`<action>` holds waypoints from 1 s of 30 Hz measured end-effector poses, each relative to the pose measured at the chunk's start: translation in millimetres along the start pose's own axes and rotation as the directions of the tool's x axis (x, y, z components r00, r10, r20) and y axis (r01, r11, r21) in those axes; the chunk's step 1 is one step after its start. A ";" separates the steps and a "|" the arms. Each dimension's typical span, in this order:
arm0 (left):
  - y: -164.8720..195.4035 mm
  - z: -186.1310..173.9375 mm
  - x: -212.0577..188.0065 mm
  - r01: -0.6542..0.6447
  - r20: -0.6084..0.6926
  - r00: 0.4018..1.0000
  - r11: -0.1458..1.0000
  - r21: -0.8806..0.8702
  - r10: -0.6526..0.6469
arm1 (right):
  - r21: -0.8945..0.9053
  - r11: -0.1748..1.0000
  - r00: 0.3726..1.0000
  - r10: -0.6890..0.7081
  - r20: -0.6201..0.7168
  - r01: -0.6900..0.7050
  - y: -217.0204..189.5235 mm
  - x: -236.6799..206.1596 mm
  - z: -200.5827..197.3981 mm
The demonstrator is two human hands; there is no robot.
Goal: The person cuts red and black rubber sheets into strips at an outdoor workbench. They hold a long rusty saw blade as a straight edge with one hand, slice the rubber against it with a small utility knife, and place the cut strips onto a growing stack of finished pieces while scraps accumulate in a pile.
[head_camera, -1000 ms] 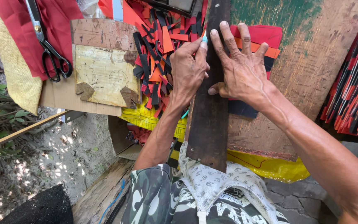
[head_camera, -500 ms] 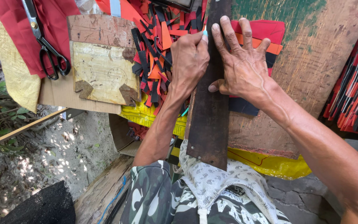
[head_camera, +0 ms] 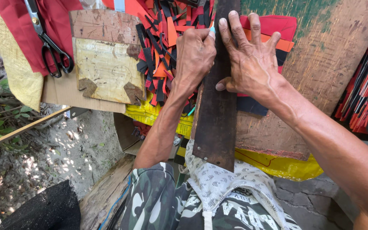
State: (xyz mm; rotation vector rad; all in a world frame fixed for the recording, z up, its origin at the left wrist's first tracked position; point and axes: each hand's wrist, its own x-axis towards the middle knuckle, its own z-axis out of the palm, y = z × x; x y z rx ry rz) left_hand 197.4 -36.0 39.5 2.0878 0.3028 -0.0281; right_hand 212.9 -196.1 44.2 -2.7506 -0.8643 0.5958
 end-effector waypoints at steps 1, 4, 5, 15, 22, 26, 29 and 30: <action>0.8 0.0 -0.9 -0.003 -0.003 1.000 1.000 0.008 0.003 | -0.001 1.000 1.000 0.004 0.007 -0.004 -0.2 -0.3 0.0; 2.7 -0.2 -4.3 -0.013 0.000 1.000 1.000 0.028 0.013 | -0.003 1.000 1.000 0.001 0.008 -0.001 -0.2 -0.9 0.0; 2.9 -0.7 -6.4 -0.003 0.007 1.000 0.999 0.037 0.003 | 0.006 1.000 1.000 -0.005 0.011 0.005 -0.5 -1.2 0.1; -2.0 -2.2 -14.8 -0.023 -0.001 1.000 0.999 0.043 0.023 | 0.021 1.000 1.000 0.008 0.027 -0.008 -1.1 -1.7 -0.8; -6.7 -7.5 -41.7 -0.012 -0.001 1.000 0.994 0.107 0.012 | 0.018 1.000 1.000 -0.006 0.003 0.006 -1.6 -1.8 -0.2; -11.3 -5.2 -58.8 -0.093 -0.073 0.992 0.986 0.141 0.104 | 0.012 1.000 1.000 -0.006 -0.024 0.006 -0.5 -2.9 1.2; -10.6 -8.2 -73.4 0.022 -0.017 1.000 0.988 0.151 -0.019 | 0.005 1.000 1.000 -0.017 -0.002 0.017 -1.4 -4.2 2.8; -10.1 -10.3 -75.5 0.088 0.029 0.995 0.983 0.161 -0.094 | 0.005 1.000 1.000 -0.022 -0.013 0.023 -1.4 -4.3 3.3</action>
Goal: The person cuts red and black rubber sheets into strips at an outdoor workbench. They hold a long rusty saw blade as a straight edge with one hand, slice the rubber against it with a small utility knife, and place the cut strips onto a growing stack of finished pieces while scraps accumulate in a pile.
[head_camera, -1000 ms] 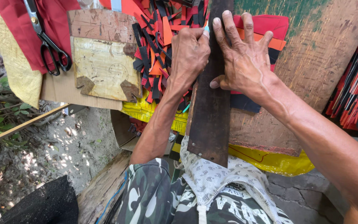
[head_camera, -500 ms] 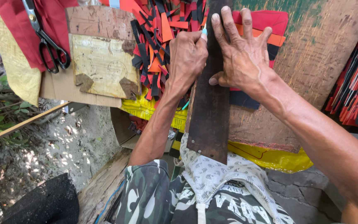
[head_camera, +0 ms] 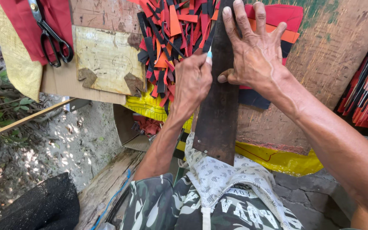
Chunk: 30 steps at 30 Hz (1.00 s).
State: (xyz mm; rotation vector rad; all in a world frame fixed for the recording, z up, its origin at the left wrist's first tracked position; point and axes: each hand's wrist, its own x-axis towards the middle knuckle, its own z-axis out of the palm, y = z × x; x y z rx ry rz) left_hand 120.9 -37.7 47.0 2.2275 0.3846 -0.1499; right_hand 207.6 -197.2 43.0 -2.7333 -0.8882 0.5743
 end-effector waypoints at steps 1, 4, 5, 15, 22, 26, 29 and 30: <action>0.4 -2.7 -8.7 -0.041 -0.026 0.999 0.999 -0.006 0.041 | -0.001 1.000 1.000 0.000 -0.013 0.000 0.1 -0.2 0.2; 2.5 -10.1 -44.3 -0.115 -0.055 0.992 0.993 -0.015 0.114 | -0.023 1.000 1.000 0.012 -0.013 -0.012 0.0 0.0 2.1; 2.7 -12.1 -56.0 -0.075 -0.043 0.996 0.997 -0.019 0.074 | -0.019 1.000 1.000 0.003 -0.017 -0.003 -0.1 -0.7 2.9; 0.0 -26.9 -27.3 -0.006 -0.221 0.975 0.996 -0.086 -0.013 | 0.002 1.000 0.999 -0.014 -0.036 0.014 0.6 -4.0 1.2; -13.9 6.7 26.1 -0.312 -0.308 0.899 0.949 0.054 0.313 | 0.006 1.000 1.000 0.009 -0.012 -0.009 -1.2 -3.2 -5.2; -18.3 -10.0 29.3 -0.241 -0.368 0.906 0.970 -0.037 0.212 | 0.016 1.000 1.000 0.011 -0.007 -0.011 -0.8 -2.7 -4.5; -18.4 -27.2 34.3 -0.215 -0.435 0.874 0.975 0.053 0.217 | 0.019 1.000 1.000 0.019 -0.008 -0.019 -1.1 -2.3 -4.3; -18.0 -30.7 34.1 -0.197 -0.417 0.887 0.979 0.050 0.200 | 0.020 1.000 1.000 0.017 -0.008 -0.017 -1.2 -2.4 -4.3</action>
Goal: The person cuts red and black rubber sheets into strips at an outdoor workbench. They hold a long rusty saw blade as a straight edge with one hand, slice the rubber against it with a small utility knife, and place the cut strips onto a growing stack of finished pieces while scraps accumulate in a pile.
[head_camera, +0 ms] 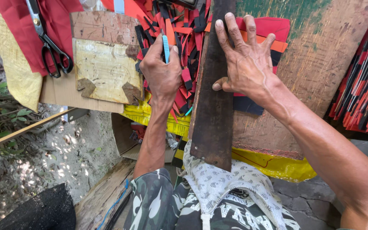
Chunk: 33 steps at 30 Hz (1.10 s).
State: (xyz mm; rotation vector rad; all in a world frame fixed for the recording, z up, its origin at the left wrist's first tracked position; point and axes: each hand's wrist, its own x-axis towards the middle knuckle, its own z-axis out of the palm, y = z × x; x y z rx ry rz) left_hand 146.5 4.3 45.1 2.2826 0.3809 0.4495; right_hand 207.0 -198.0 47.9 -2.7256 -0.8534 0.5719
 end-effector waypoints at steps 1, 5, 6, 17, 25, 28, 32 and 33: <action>0.8 -1.1 1.0 0.017 0.020 1.000 1.000 0.005 -0.017 | 0.001 1.000 1.000 -0.002 0.000 0.002 0.1 0.4 -0.3; 10.1 18.3 -2.7 -0.047 0.081 0.995 0.985 -0.165 0.061 | 0.015 1.000 1.000 0.001 0.014 -0.001 2.2 0.9 -0.7; 13.8 27.2 -5.5 0.166 0.209 0.972 0.937 -0.309 -0.104 | 0.018 1.000 1.000 -0.008 0.009 0.008 3.3 1.0 -0.5; 20.3 51.2 2.7 0.268 0.327 0.933 0.895 -0.357 -0.149 | 0.008 1.000 0.999 -0.016 -0.030 0.017 7.9 2.8 2.8; 24.9 52.4 11.7 0.004 0.228 0.972 0.972 -0.236 0.051 | 0.008 1.000 1.000 -0.012 -0.020 0.012 7.8 2.2 2.6; 26.4 54.4 19.4 0.065 0.315 0.948 0.994 -0.092 -0.032 | -0.007 1.000 1.000 -0.018 -0.021 0.018 7.6 2.0 2.8; 29.4 54.8 21.8 0.012 0.277 0.961 0.991 -0.131 0.025 | -0.017 1.000 0.999 -0.018 -0.039 0.018 7.1 3.2 2.3; 29.5 55.1 21.7 0.013 0.272 0.962 0.993 -0.116 0.019 | -0.018 1.000 0.999 -0.015 -0.037 0.014 7.0 3.8 2.3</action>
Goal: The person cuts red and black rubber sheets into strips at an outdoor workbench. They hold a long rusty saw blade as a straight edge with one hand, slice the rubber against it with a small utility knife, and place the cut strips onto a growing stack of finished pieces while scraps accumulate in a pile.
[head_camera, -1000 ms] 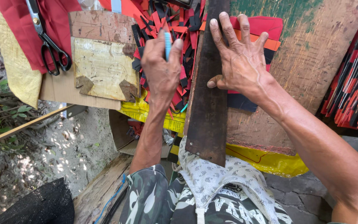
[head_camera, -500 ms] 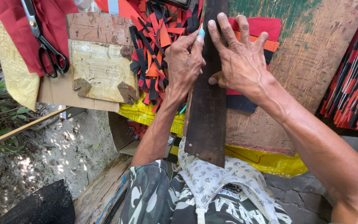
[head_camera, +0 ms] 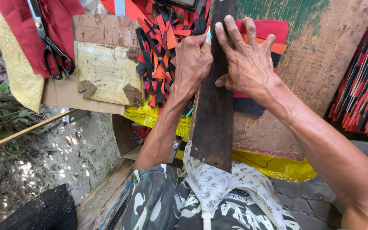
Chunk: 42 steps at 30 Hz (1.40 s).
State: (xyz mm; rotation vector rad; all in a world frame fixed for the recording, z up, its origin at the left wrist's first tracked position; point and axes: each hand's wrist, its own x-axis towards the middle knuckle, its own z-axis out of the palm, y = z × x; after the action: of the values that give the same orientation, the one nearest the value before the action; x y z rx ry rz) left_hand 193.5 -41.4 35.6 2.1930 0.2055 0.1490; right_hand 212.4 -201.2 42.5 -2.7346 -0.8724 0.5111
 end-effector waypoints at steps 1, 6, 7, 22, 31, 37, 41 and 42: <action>-0.2 0.3 -1.2 0.013 -0.001 1.000 1.000 0.016 -0.013 | 0.004 1.000 1.000 0.003 0.010 -0.003 -0.3 -0.3 0.2; 12.0 -14.0 -21.0 -0.013 0.018 1.000 0.997 0.070 0.012 | 0.021 1.000 1.000 -0.005 0.017 0.004 -0.8 -2.6 -0.2; 16.4 -19.8 -27.4 -0.048 0.029 0.999 0.995 0.086 0.046 | 0.025 1.000 1.000 -0.009 0.004 0.009 -0.6 -2.6 -1.0; 24.7 -30.1 15.7 -0.170 -0.243 0.945 0.965 0.199 0.217 | 0.172 0.975 0.942 -0.079 -0.325 0.141 11.1 -39.1 19.4; -7.8 -89.5 -140.9 0.246 -0.072 0.963 0.954 -0.171 -0.261 | 0.878 0.468 0.781 0.582 -0.225 -0.096 8.4 -142.6 57.5; -10.6 -81.6 -247.9 0.530 0.045 0.847 0.848 -0.004 -0.529 | 0.995 -0.032 0.877 0.476 -0.071 0.098 21.3 -125.9 36.6; -15.4 -71.5 -275.2 0.505 0.145 0.860 0.856 -0.113 -0.489 | 0.947 0.320 0.867 0.480 -0.133 -0.032 12.7 -114.4 43.5; -19.0 -71.4 -278.0 0.479 0.156 0.876 0.863 -0.164 -0.456 | 0.926 0.377 0.851 0.485 -0.201 0.003 10.8 -113.3 46.7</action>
State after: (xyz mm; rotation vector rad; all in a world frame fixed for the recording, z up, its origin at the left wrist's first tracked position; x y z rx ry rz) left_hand -93.3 -30.1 53.3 1.8843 0.6272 -0.2203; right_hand 113.2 -272.0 25.6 -1.7570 0.0518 0.2378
